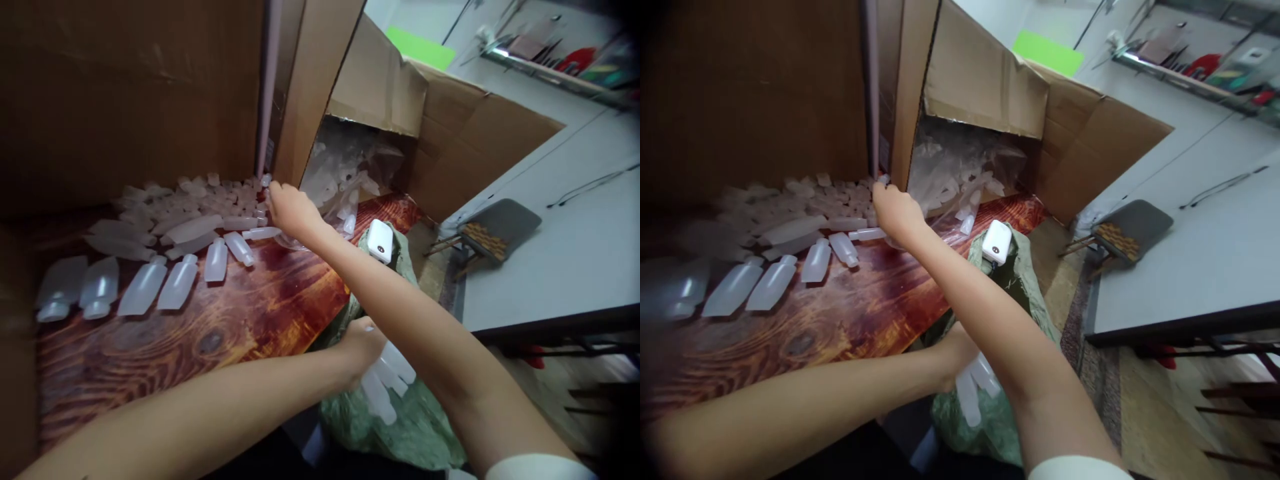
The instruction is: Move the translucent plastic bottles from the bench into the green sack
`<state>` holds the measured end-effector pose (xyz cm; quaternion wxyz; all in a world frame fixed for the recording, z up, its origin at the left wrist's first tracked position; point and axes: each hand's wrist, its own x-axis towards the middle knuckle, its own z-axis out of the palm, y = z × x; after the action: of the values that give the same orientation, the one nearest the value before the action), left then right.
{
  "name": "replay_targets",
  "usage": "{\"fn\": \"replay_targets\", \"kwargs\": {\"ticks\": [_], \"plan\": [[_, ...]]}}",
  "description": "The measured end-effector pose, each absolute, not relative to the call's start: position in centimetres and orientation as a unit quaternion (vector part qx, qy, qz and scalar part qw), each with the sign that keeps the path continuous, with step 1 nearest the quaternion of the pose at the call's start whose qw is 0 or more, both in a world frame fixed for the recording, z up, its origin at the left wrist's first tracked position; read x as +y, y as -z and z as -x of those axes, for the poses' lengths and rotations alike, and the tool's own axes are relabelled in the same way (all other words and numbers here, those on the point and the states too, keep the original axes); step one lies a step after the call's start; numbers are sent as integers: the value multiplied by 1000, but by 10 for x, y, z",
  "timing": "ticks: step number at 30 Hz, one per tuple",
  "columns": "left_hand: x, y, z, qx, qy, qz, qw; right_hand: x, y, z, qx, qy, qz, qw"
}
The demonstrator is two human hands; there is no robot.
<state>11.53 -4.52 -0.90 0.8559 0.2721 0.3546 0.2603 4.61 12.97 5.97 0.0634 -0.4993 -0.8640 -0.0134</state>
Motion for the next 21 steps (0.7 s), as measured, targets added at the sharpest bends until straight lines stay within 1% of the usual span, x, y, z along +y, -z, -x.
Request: {"fn": "replay_targets", "kwargs": {"ticks": [2, 3, 4, 6, 7, 8, 9, 13, 17, 21], "plan": [[-44, 12, -117, 362, -253, -279, 853, 96, -75, -69, -858, -6, 491, 152], [-44, 14, -118, 366, -252, -280, 851, 73, -82, -85, -840, -72, 477, 248], [-44, 16, -120, 369, -255, -281, 848, 46, -88, -103, -795, -181, 469, 339], [-43, 19, -121, 377, -261, -279, 844, -15, -93, -144, -631, -409, 480, 452], [-43, 19, -122, 381, -263, -277, 842, -46, -90, -164, -526, -474, 487, 512], [-43, 19, -122, 385, -263, -275, 841, -75, -83, -183, -445, -510, 483, 556], [-43, 19, -122, 390, -261, -274, 839, -101, -73, -200, -382, -538, 477, 581], [-44, 14, -122, 413, -238, -275, 835, -164, -12, -237, -217, -597, 471, 612], [-44, 12, -124, 440, -227, -259, 829, -178, 32, -239, -87, -646, 397, 645], [-43, 11, -126, 454, -237, -257, 819, -178, 43, -235, 6, -689, 329, 645]]}}
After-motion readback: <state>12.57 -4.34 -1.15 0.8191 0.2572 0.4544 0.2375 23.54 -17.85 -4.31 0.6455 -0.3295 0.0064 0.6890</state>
